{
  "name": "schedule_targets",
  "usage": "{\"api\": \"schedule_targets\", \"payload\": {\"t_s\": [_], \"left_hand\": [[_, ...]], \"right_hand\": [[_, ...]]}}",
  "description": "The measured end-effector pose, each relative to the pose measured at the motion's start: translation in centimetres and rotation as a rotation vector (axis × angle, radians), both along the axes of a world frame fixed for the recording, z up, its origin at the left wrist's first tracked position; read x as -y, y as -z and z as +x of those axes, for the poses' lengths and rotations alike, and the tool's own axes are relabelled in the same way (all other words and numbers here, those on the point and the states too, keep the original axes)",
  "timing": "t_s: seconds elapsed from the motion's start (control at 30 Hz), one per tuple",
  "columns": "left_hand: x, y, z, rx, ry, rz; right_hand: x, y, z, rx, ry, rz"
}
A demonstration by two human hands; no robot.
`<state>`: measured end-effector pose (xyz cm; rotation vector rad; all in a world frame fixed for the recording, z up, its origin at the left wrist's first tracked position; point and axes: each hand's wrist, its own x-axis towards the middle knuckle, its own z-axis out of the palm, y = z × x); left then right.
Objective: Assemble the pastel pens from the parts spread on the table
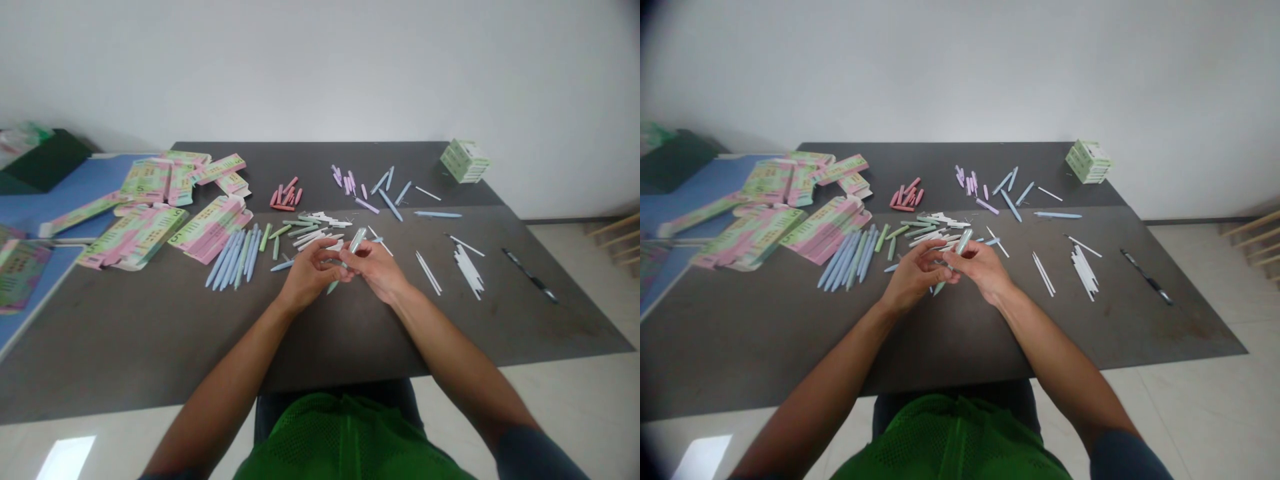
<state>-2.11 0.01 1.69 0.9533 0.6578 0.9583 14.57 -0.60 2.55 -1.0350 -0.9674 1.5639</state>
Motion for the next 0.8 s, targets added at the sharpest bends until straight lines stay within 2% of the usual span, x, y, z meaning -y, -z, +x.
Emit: {"api": "schedule_targets", "payload": {"t_s": [0.2,0.37,0.47,0.57,0.67,0.8], "left_hand": [[-0.1,-0.1,-0.1,-0.018,-0.015,0.013],[0.0,-0.2,-0.1,-0.040,-0.016,0.024],[-0.1,-0.3,-0.1,-0.119,-0.039,0.021],[-0.6,-0.4,-0.6,-0.255,-0.137,0.030],[-1.5,-0.6,-1.8,-0.488,-0.285,0.131],[-2.7,-0.7,-3.8,-0.918,-0.430,0.310]], "right_hand": [[0.1,-0.3,0.2,0.048,-0.055,0.088],[0.1,-0.2,0.1,0.110,-0.018,0.087],[0.0,0.0,-0.2,0.225,0.019,0.102],[0.0,0.2,-0.4,0.358,0.050,0.122],[-0.3,0.8,-0.3,0.468,0.064,0.144],[-0.7,1.9,-0.1,0.739,0.112,0.347]]}}
